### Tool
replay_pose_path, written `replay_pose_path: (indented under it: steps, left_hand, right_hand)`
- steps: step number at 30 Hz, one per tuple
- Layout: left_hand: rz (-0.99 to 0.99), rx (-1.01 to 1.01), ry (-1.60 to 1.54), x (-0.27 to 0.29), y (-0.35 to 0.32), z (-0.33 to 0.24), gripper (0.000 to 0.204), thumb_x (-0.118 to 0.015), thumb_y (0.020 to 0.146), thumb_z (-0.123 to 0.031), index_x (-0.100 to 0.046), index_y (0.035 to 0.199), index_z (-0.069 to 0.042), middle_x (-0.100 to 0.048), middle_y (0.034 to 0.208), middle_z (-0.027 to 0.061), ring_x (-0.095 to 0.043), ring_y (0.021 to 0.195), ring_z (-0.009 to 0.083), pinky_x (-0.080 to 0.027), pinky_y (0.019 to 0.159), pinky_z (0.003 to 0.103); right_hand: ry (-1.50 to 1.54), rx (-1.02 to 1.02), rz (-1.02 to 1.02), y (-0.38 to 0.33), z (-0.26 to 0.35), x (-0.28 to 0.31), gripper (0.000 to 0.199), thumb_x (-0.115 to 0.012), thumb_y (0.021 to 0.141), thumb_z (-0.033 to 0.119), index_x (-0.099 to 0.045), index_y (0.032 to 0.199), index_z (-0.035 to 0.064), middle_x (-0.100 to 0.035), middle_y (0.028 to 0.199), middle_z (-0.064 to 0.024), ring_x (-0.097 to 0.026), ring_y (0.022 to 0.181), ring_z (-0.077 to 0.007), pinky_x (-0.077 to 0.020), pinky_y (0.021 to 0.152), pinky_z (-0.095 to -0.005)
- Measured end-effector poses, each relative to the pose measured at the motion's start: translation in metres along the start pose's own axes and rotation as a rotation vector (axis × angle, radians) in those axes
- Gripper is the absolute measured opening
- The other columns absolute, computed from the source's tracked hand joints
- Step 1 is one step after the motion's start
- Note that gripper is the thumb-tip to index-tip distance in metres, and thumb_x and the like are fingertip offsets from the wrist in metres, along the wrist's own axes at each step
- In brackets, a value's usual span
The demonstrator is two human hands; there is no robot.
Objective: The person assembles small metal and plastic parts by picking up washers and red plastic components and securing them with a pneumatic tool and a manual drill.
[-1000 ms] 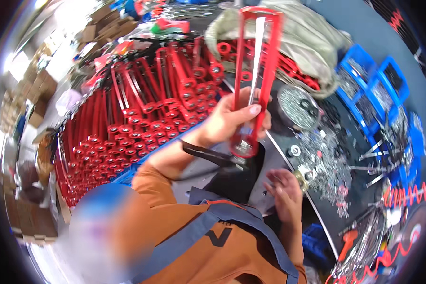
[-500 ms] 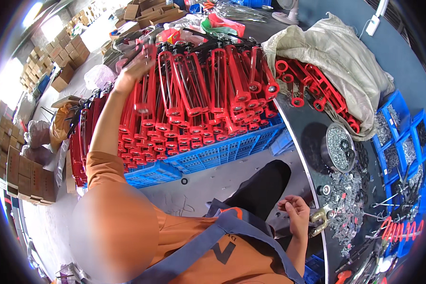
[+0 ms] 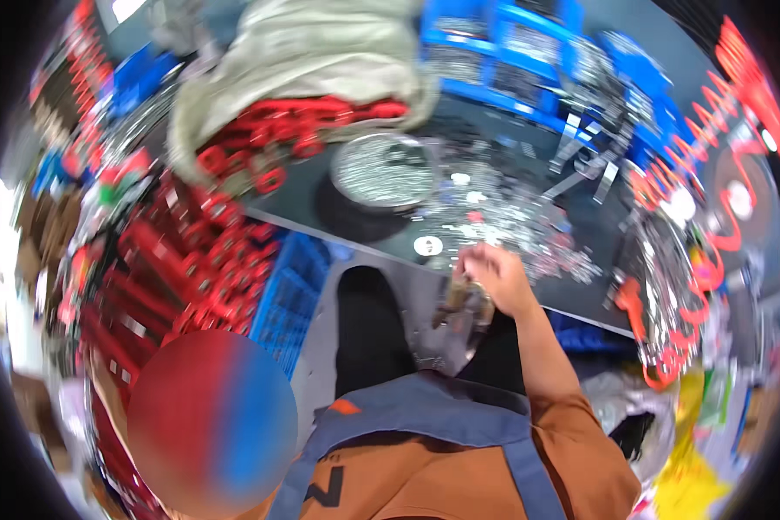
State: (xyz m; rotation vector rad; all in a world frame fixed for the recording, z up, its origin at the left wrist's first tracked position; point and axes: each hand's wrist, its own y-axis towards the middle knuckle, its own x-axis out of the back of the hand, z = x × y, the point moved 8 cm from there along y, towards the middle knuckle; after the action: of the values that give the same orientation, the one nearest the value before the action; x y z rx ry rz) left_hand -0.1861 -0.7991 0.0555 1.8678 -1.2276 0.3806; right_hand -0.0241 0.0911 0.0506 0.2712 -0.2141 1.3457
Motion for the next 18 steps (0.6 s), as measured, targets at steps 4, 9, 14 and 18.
replay_pose_path:
  steps: [4,9,14,18]
  left_hand:
    - [0.017,-0.187,0.752,-0.034,0.063,-0.006,0.061,-0.050,0.095,-0.038,-0.034,0.141,-0.002,-0.020,0.149,0.0193,-0.019,0.139,0.0313,-0.020,0.113,0.038]
    - [0.128,0.205,0.653,-0.076,0.058,-0.017,0.071,-0.039,0.093,-0.054,-0.031,0.142,-0.002,-0.030,0.142,0.0297,-0.028,0.131,0.0445,-0.026,0.108,0.047]
    - [-0.018,0.173,1.004,-0.037,0.046,-0.077,0.064,-0.037,0.096,-0.050,-0.044,0.133,0.001,-0.036,0.142,0.0247,-0.039,0.125,0.0419,-0.029,0.107,0.046]
    - [-0.339,-0.476,0.572,-0.116,0.036,-0.280,0.038,-0.050,0.096,-0.021,-0.052,0.124,0.004,-0.047,0.133,0.0230,-0.044,0.123,0.0375,-0.036,0.103,0.045]
  right_hand:
    - [0.128,0.076,-0.615,0.020,-0.048,0.165,0.016,-0.052,0.091,0.006,-0.057,0.103,-0.0040,-0.064,0.086,-0.0074,-0.062,0.074,-0.0127,-0.0513,0.063,-0.0246]
    - [-0.406,-0.181,-1.160,0.028,-0.123,0.327,0.017,-0.062,0.086,0.013,-0.060,0.094,-0.0017,-0.065,0.082,-0.0102,-0.063,0.067,-0.0155,-0.0496,0.055,-0.0266]
    - [0.613,-0.248,-1.090,0.096,-0.196,0.313,0.019,-0.055,0.092,0.015,-0.054,0.081,0.0002,-0.050,0.060,-0.0061,-0.053,0.051,-0.0169,-0.0406,0.040,-0.0292]
    - [0.360,0.023,-1.358,0.073,-0.163,0.347,0.015,-0.048,0.095,0.014,-0.052,0.090,-0.0001,-0.045,0.061,-0.0014,-0.042,0.044,-0.0105,-0.0327,0.037,-0.0245]
